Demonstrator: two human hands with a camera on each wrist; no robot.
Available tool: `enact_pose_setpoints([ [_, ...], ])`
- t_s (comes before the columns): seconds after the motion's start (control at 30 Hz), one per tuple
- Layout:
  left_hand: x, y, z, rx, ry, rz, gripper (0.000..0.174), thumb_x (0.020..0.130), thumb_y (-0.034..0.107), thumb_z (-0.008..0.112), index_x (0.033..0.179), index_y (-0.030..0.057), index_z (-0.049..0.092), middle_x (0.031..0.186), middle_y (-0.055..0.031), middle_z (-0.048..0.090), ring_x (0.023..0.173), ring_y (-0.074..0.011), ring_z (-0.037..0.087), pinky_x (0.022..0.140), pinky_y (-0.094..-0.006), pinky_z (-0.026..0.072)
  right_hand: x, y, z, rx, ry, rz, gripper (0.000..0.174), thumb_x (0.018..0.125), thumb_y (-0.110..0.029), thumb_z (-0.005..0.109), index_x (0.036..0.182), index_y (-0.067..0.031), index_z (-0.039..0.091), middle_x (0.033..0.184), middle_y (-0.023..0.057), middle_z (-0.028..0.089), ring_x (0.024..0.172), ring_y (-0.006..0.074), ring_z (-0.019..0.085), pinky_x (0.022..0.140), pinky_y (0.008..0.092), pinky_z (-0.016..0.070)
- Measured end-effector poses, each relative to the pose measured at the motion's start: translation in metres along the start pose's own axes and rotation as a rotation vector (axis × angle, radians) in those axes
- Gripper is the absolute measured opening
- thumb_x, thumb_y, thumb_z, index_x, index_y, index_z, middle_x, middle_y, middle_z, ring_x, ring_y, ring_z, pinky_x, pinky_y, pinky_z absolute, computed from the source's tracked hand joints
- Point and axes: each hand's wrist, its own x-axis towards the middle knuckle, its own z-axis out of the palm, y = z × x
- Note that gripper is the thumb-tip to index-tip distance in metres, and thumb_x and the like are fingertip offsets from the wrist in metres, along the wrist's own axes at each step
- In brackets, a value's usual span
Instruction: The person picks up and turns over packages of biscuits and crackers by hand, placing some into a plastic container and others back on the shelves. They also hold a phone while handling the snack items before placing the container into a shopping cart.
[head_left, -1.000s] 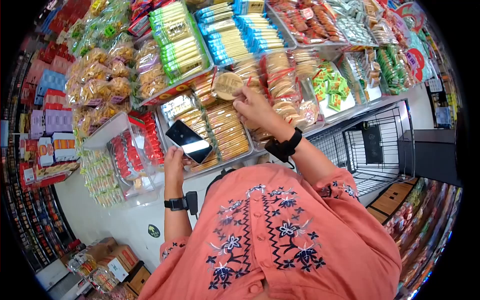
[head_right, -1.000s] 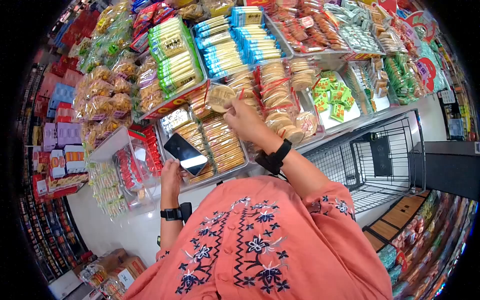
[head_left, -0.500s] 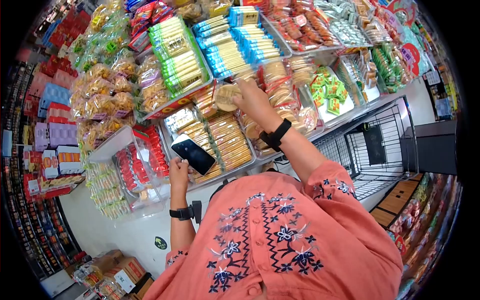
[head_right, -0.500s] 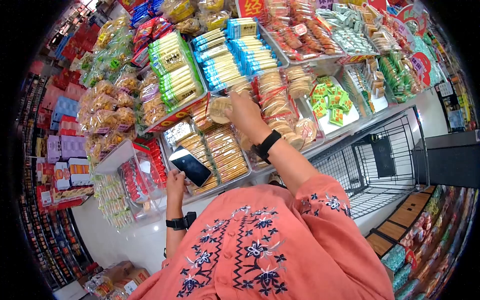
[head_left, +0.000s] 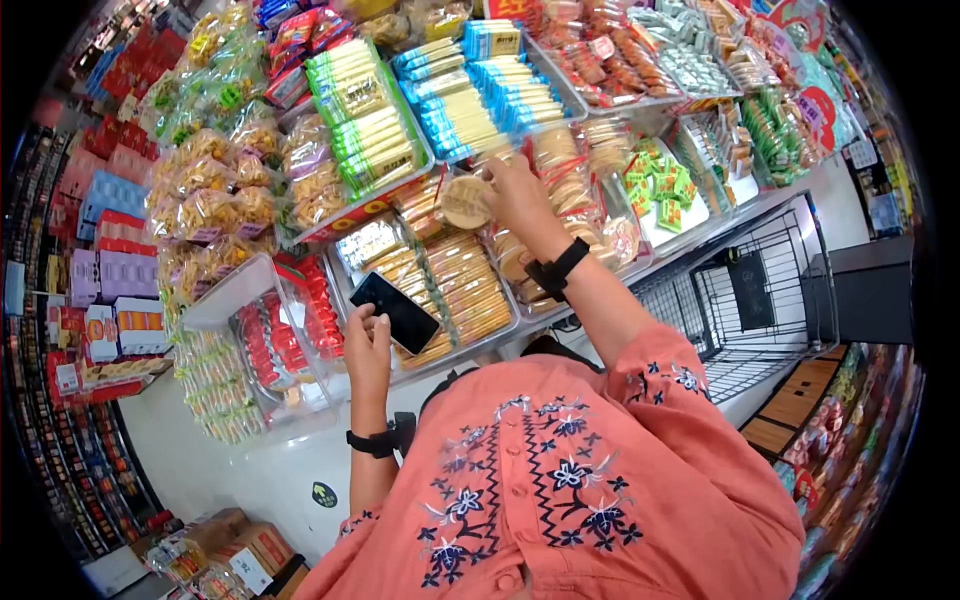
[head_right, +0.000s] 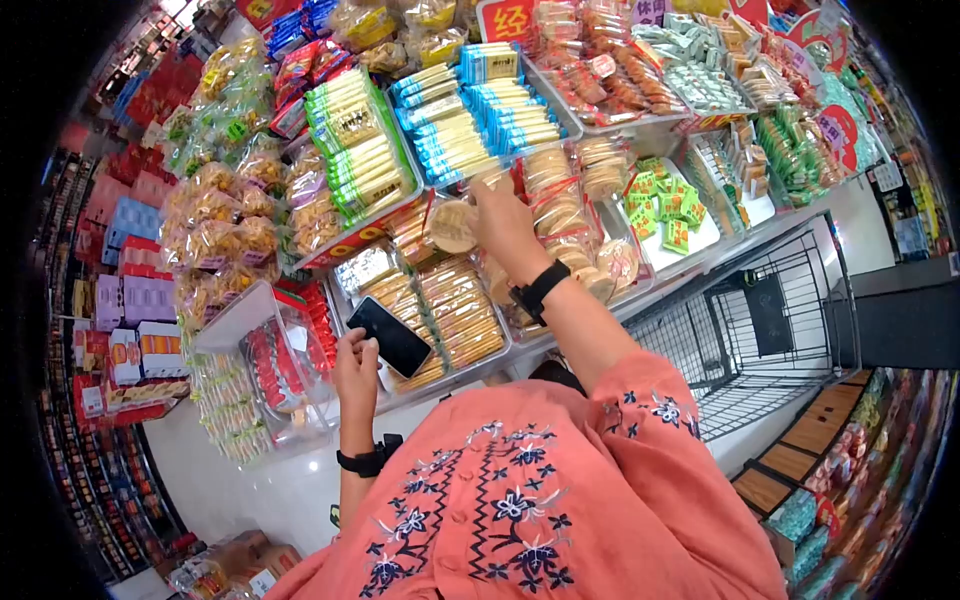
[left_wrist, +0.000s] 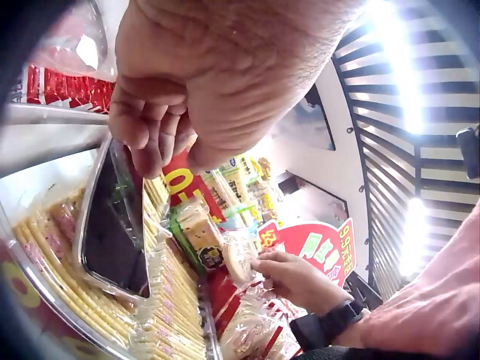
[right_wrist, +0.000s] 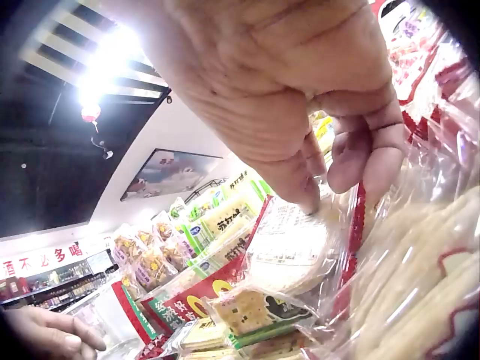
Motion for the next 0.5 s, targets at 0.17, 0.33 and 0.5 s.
enact_pose_setpoints([
  [0.17, 0.002, 0.005, 0.011, -0.114, -0.09, 0.012, 0.03, 0.099, 0.015, 0.063, 0.123, -0.0023, 0.057, 0.088, -0.0049, 0.062, 0.073, -0.0115, 0.059, 0.066, -0.0268, 0.0504, -0.002, 0.012, 0.005, 0.03, 0.068, -0.027, 0.023, 0.083, -0.011, 0.07, 0.103, -0.0039, 0.06, 0.108, 0.0249, 0.055, 0.088, 0.0456, 0.063, 0.076, 0.0519, 0.0524],
  [0.33, -0.004, 0.025, 0.013, -0.141, -0.132, -0.008, 0.03, 0.1, 0.017, 0.062, 0.123, -0.001, 0.057, 0.088, -0.0041, 0.062, 0.072, -0.011, 0.058, 0.065, -0.0265, 0.0505, -0.002, 0.013, 0.005, 0.049, 0.108, -0.093, 0.016, 0.085, -0.01, 0.066, 0.097, -0.001, 0.058, 0.097, 0.0255, 0.061, 0.086, 0.046, 0.063, 0.075, 0.0525, 0.0509],
  [0.5, -0.009, 0.038, 0.019, -0.171, -0.159, -0.051, 0.03, 0.1, 0.018, 0.061, 0.124, -0.0002, 0.057, 0.091, -0.0047, 0.062, 0.072, -0.0104, 0.058, 0.065, -0.0255, 0.0497, -0.017, 0.006, -0.01, 0.147, 0.145, -0.174, 0.015, 0.089, -0.014, 0.061, 0.092, -0.0001, 0.058, 0.086, 0.0239, 0.064, 0.082, 0.0433, 0.064, 0.072, 0.0504, 0.0493],
])
